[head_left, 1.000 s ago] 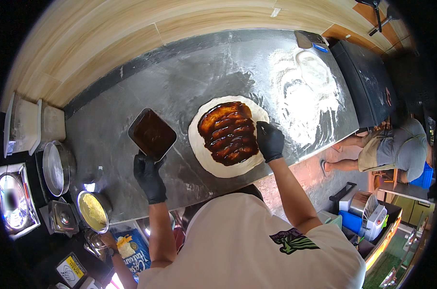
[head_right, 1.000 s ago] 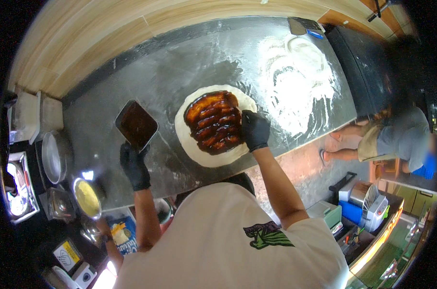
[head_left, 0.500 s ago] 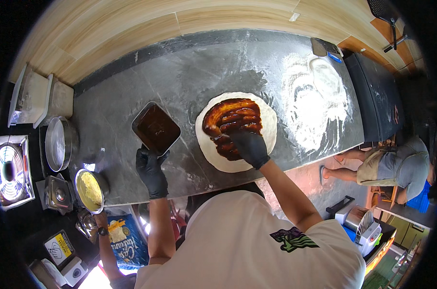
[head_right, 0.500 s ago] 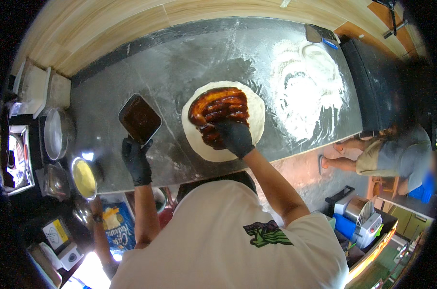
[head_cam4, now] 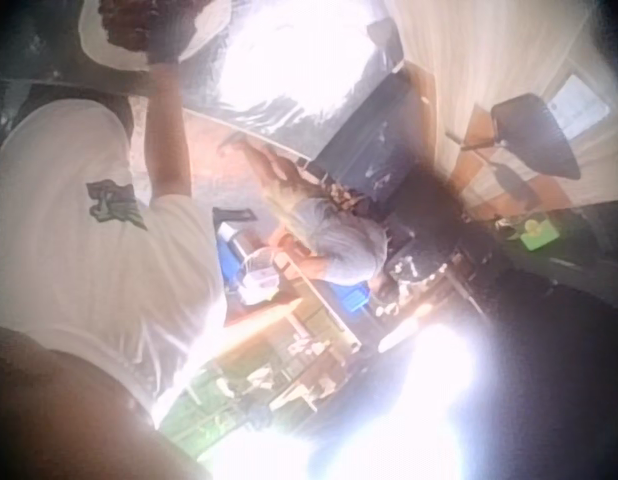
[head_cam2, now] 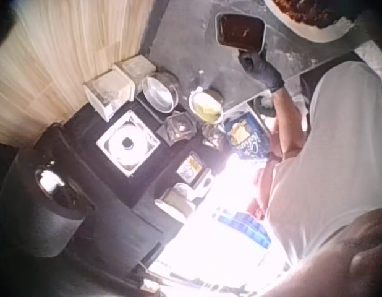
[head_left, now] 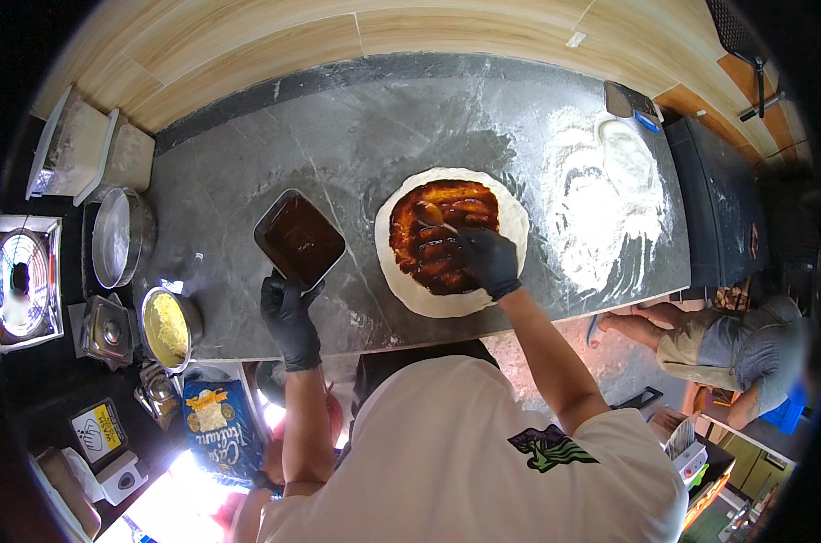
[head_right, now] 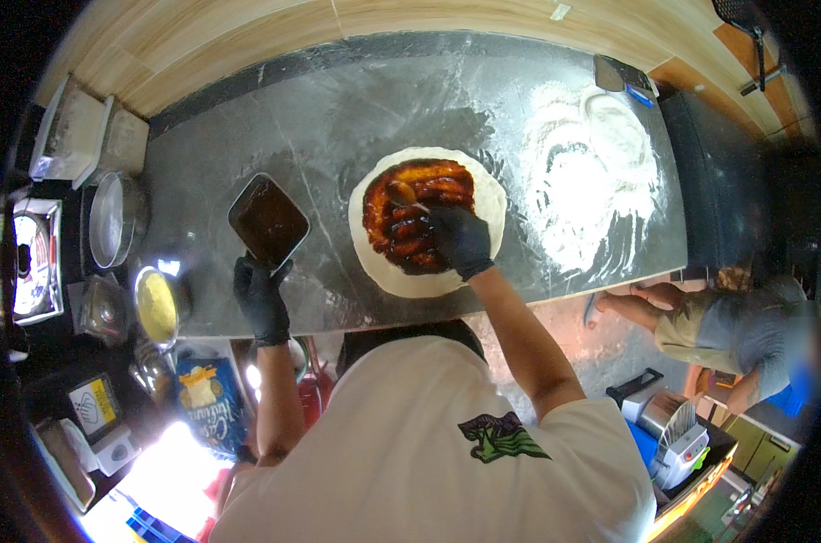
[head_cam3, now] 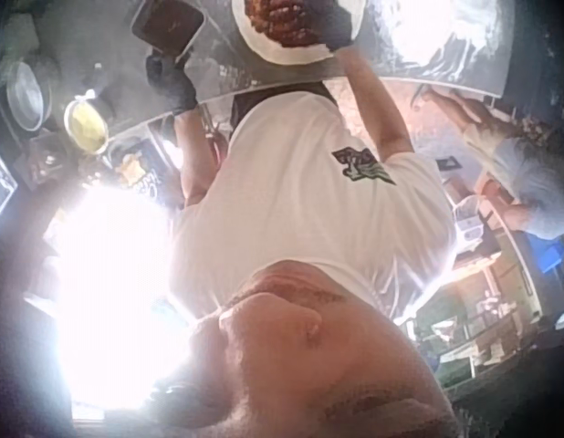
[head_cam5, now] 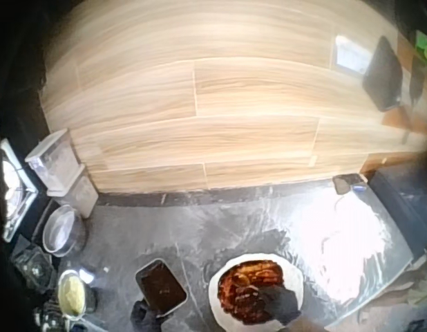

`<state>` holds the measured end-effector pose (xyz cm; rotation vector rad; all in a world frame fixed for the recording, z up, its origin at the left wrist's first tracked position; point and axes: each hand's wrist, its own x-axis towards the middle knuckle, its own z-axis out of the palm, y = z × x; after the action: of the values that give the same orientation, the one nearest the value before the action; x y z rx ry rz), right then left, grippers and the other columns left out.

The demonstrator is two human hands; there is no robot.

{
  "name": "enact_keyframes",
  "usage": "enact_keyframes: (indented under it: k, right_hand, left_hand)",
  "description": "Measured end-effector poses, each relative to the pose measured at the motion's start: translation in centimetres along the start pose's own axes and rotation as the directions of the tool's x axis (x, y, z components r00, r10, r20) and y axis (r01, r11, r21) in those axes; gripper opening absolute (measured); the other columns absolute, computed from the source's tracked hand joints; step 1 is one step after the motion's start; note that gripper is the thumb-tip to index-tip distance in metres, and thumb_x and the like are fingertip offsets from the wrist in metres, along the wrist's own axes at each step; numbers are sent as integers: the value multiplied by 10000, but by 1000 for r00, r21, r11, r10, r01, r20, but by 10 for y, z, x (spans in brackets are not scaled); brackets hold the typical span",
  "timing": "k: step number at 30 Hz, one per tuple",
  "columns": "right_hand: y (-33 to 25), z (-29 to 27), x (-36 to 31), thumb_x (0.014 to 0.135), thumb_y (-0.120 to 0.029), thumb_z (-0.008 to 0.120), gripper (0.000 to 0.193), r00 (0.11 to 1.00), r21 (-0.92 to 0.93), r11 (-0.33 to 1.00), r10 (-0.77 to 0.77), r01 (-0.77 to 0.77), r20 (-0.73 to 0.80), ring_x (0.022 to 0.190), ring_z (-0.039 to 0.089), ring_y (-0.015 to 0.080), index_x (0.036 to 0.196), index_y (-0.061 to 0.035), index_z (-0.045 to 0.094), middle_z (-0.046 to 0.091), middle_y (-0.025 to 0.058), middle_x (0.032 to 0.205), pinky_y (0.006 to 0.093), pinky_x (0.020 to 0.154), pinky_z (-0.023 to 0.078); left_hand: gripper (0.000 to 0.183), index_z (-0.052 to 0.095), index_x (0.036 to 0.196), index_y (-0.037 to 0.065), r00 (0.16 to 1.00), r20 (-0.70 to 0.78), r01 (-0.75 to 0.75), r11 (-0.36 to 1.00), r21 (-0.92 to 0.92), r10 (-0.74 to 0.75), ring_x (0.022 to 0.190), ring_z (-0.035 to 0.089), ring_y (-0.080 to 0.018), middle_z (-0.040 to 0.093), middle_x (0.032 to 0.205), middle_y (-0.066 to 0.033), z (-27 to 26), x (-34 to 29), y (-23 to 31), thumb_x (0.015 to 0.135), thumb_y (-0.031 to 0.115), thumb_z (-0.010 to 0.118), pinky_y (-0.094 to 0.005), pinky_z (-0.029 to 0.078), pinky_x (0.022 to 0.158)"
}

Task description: The person spreads a dark sauce over a round pizza base, then adds shredded cheese, sliced green peppers, and sliced red onions. They finish by drizzling a dark sauce over the toppings using a spoon.

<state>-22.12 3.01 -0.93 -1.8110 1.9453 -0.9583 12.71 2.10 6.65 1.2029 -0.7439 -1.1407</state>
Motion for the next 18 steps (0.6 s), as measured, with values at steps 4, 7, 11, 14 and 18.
enact_keyframes:
  k: [4, 7, 11, 14, 18]
  right_hand:
    - [-15, 18, -11, 954, -178, 636, 214, 989, -28, 995, -87, 91, 122, 893, 731, 369, 1087, -141, 800, 765, 165, 989, 454, 789, 579]
    - [-21, 14, -20, 921, -168, 683, 194, 976, 17, 986, -169, 168, 135, 873, 735, 356, 1073, -157, 802, 767, 146, 972, 450, 776, 585]
    - [-22, -16, -45, 900, -138, 740, 183, 948, -1, 961, -271, 276, 166, 823, 743, 331, 1070, -159, 802, 772, 121, 934, 428, 730, 599]
    - [-16, -47, -62, 900, -127, 741, 199, 957, -81, 980, -160, 184, 242, 796, 739, 341, 1087, -159, 801, 767, 131, 927, 434, 721, 599]
    - [-4, -51, -48, 906, -178, 711, 178, 995, -64, 998, -8, 14, 95, 825, 733, 357, 1062, -190, 797, 763, 135, 939, 443, 761, 595]
  left_hand:
    - [104, 604, 952, 49, 1000, -1, 7, 1000, 7, -7, 977, 648, -171, 654, 1031, -60, -6, -3, -3, 1022, 118, 635, -393, 622, 833]
    - [132, 579, 913, 59, 1000, -21, 7, 1000, 17, -7, 928, 649, -159, 637, 970, -40, -11, -3, -8, 1020, 99, 645, -412, 644, 816]
    - [171, 558, 878, 70, 1000, -16, 27, 999, 44, -26, 882, 643, -145, 623, 936, -25, -12, -1, -10, 1022, 82, 650, -423, 663, 802]
    - [173, 559, 874, 67, 997, -39, 60, 998, 14, -59, 900, 641, -144, 627, 955, -31, -7, 1, -8, 1022, 79, 648, -420, 661, 802]
    - [184, 558, 863, 53, 1000, -13, 28, 999, 25, -28, 926, 653, -150, 639, 972, -47, 4, 0, -1, 1018, 78, 654, -414, 657, 808]
